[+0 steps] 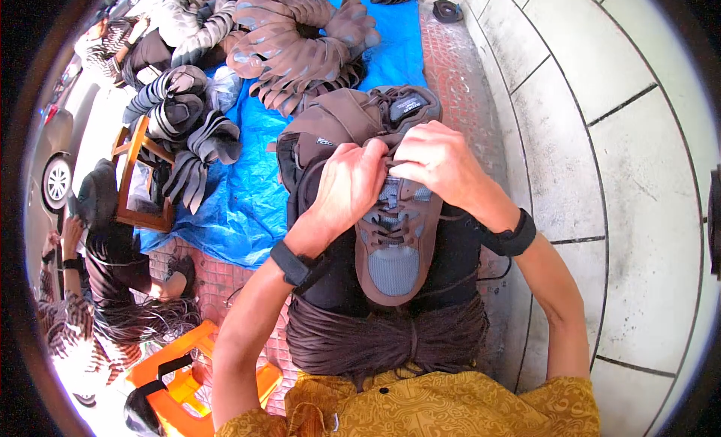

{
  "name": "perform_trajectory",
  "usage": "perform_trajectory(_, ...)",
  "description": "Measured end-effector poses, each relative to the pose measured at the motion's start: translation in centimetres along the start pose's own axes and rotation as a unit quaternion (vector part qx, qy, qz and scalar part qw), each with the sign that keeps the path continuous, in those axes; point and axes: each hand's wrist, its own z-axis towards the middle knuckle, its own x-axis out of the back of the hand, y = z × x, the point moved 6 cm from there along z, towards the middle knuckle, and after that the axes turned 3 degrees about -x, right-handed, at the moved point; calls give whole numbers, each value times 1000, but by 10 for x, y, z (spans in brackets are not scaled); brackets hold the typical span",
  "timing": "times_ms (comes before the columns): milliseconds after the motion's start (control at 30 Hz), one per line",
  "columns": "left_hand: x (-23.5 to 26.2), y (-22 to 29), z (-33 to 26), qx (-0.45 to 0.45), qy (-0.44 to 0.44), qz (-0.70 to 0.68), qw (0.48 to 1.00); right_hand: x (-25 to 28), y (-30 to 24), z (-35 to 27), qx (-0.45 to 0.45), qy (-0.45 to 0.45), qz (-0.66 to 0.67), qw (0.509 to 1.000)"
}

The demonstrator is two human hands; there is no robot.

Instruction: Lacing a pair of brown athletic shoes in an outdoor workshop setting.

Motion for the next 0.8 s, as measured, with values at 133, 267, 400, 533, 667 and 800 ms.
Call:
perform_trajectory(133,1,0,0,-59,12,71,996,-6,8,-11,9,-13,-16,1000)
perform_trajectory(267,4,-9,-9,-11,22,42,999,-5,19,-23,20,-29,15,999)
perform_trajectory(400,2,-11,-6,38,11,32,999,-4,30,-19,-61,-21,40,997)
perform_trajectory(533,16,-14,-7,166,9,-86,982,15,33,-20,-100,7,94,991)
perform_trajectory(667,70,-59,-33,288,146,-342,882,78,49,-46,-127,72,14,989)
perform_trajectory(800,144,-98,-61,268,227,-471,809,147,81,-122,-445,160,178,863)
